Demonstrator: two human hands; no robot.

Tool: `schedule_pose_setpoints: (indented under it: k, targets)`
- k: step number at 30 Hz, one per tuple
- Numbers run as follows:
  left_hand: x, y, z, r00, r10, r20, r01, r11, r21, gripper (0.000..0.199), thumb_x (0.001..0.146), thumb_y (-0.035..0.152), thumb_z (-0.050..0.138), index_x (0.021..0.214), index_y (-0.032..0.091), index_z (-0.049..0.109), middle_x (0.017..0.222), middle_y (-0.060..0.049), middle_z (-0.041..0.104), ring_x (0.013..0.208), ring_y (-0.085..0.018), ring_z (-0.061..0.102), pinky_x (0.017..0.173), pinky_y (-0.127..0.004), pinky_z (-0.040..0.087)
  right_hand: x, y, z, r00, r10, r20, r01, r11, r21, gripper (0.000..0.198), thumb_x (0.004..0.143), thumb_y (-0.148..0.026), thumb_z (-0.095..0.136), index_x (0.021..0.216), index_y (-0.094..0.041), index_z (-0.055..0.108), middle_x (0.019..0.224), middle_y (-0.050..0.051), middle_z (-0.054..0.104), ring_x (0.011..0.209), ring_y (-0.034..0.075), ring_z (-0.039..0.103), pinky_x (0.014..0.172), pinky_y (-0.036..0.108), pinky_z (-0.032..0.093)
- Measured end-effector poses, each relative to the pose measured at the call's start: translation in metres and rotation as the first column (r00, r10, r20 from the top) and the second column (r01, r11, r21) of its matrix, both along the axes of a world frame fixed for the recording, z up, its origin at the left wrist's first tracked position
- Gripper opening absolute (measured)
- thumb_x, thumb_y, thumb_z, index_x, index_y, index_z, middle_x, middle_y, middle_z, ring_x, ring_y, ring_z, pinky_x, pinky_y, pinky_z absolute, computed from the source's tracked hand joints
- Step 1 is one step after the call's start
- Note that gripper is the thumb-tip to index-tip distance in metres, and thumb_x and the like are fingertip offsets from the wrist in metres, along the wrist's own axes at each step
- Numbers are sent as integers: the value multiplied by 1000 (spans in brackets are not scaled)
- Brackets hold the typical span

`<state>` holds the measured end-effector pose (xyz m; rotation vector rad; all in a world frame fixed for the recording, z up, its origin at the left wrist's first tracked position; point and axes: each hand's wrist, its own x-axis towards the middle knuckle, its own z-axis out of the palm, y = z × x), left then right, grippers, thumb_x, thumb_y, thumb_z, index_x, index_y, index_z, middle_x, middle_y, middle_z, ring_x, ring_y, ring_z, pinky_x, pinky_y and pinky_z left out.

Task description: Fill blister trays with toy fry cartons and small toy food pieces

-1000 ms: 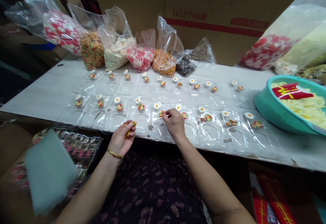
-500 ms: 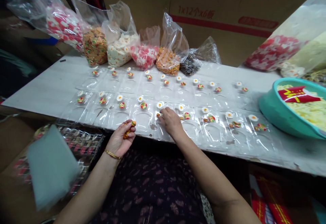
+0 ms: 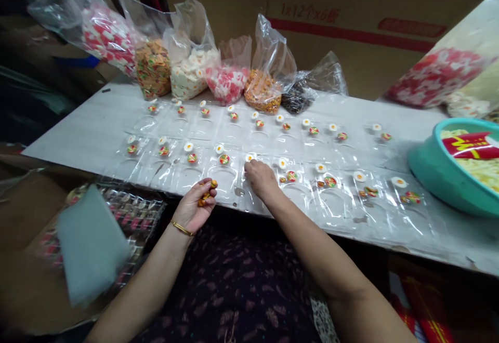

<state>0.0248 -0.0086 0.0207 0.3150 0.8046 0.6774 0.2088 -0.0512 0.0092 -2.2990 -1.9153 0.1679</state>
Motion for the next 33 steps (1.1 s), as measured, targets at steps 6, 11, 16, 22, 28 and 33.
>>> schedule_pose_setpoints:
  k: [6, 11, 16, 22, 28, 33]
  targets:
    - [4, -2, -3, 1000, -3, -28, 5, 996, 91, 26, 55, 14, 74, 75, 14, 56, 68, -1, 59, 53, -5, 50, 40, -11, 32, -36, -8, 12, 775, 357, -521, -105, 886, 451, 19, 82, -25, 51, 97, -19, 61, 91, 6, 62, 82, 14, 57, 70, 26, 44]
    - [-4, -4, -9, 970, 16, -242, 96, 890, 445, 20, 60, 24, 72, 72, 13, 59, 54, 3, 54, 45, -4, 45, 40, -15, 31, -56, -10, 12, 649, 331, -685, 11, 896, 443, 7, 77, -21, 58, 78, -17, 63, 68, 1, 62, 62, 11, 55, 57, 23, 43]
    - [-22, -3, -4, 910, 106, -401, 197, 740, 643, 17, 65, 27, 69, 71, 13, 61, 47, 5, 49, 41, -3, 40, 41, -17, 30, -73, -17, 12, 640, 298, -709, 124, 870, 477, 7, 75, -20, 57, 78, -19, 64, 69, 1, 60, 64, 11, 53, 61, 24, 43]
    - [-20, -7, 11, 998, -56, -32, 63, 951, 304, 23, 62, 23, 71, 70, 15, 51, 55, 3, 52, 46, -3, 42, 39, -13, 26, -96, -11, 16, -128, 116, -985, 374, 926, 60, 12, 64, -24, 68, 73, -20, 61, 68, -2, 59, 60, 9, 54, 60, 24, 46]
    - [-32, -4, 22, 978, -150, 148, 125, 978, 165, 18, 65, 16, 67, 71, 15, 50, 58, 2, 50, 45, -1, 37, 37, -9, 22, -83, 4, 19, -74, 134, -988, 436, 896, 89, 14, 59, -21, 71, 68, -18, 61, 62, -3, 58, 52, 7, 50, 53, 22, 43]
    - [-65, -2, 20, 973, -102, 208, 81, 991, 108, 17, 67, 17, 67, 70, 15, 51, 59, 2, 48, 44, 0, 35, 36, -9, 20, -34, 22, 20, 305, 120, -945, 561, 779, 280, 10, 67, -27, 64, 73, -18, 61, 66, -2, 58, 52, 8, 49, 53, 23, 42]
